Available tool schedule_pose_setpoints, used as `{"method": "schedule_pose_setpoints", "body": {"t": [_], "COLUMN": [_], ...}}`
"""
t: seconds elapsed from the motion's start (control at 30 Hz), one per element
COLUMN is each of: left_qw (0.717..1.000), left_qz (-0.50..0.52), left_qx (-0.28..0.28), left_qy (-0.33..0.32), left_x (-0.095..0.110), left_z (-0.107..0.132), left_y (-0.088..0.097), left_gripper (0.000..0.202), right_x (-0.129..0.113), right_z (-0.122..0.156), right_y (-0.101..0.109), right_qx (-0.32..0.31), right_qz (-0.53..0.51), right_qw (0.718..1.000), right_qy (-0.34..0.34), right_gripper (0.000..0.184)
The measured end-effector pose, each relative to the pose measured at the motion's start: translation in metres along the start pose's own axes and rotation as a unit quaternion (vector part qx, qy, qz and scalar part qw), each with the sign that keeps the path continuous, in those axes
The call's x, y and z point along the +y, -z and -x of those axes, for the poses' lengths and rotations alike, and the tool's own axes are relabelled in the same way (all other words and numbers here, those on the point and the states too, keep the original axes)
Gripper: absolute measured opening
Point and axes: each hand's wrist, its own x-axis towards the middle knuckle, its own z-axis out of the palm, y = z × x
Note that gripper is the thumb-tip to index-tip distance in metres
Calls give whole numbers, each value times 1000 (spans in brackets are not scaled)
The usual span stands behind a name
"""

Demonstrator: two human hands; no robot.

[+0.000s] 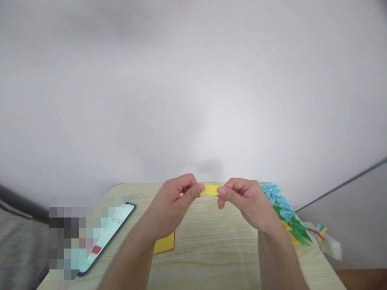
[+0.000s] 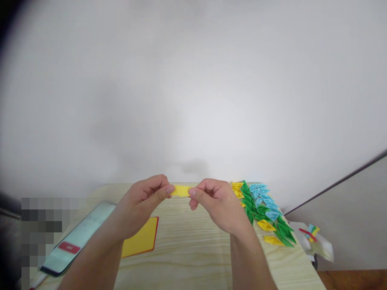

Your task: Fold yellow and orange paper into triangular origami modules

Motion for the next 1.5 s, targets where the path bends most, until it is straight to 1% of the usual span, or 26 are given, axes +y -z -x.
{"method": "schedule_pose_setpoints", "body": {"t": [0.1,0.17,0.27,0.4,0.53,0.73,0.93,1.03,1.1,1.3,1.4,1.47,1.5], "left_qw": [1000,999,1000,1000,999,993,980,972,967,953,946,940,938], "left_qz": [-15,-16,-3,18,27,59,126,152,165,194,194,187,182], "left_qx": [26,30,12,-14,-20,-32,-24,-11,-5,-4,-6,-10,-16], "left_qy": [-7,-12,-18,2,33,94,152,179,194,234,262,284,294], "left_x": [-1,-1,-1,4,2,-14,-22,-23,-25,-34,-43,-50,-54], "left_z": [1,0,1,9,28,71,107,120,127,145,152,155,156], "left_y": [0,0,-3,-13,-28,-48,-61,-64,-65,-74,-82,-87,-89], "left_gripper": [41,40,39,43,45,39,36,37,34,32,31,25,25], "right_x": [0,0,1,5,15,35,41,43,46,62,72,79,83], "right_z": [1,4,12,29,52,88,114,122,126,139,147,152,154], "right_y": [-1,0,2,3,0,-15,-28,-36,-42,-54,-57,-58,-59], "right_qx": [-9,-13,-1,17,24,44,53,47,40,18,26,43,52], "right_qz": [-23,-17,-13,-80,-123,-157,-165,-165,-165,-144,-107,-72,-53], "right_qw": [1000,1000,1000,996,989,976,966,964,963,962,970,977,980], "right_qy": [-9,-8,-2,-35,-78,-148,-190,-202,-210,-230,-219,-197,-183], "right_gripper": [31,30,29,29,33,33,30,28,28,29,30,25,27]}}
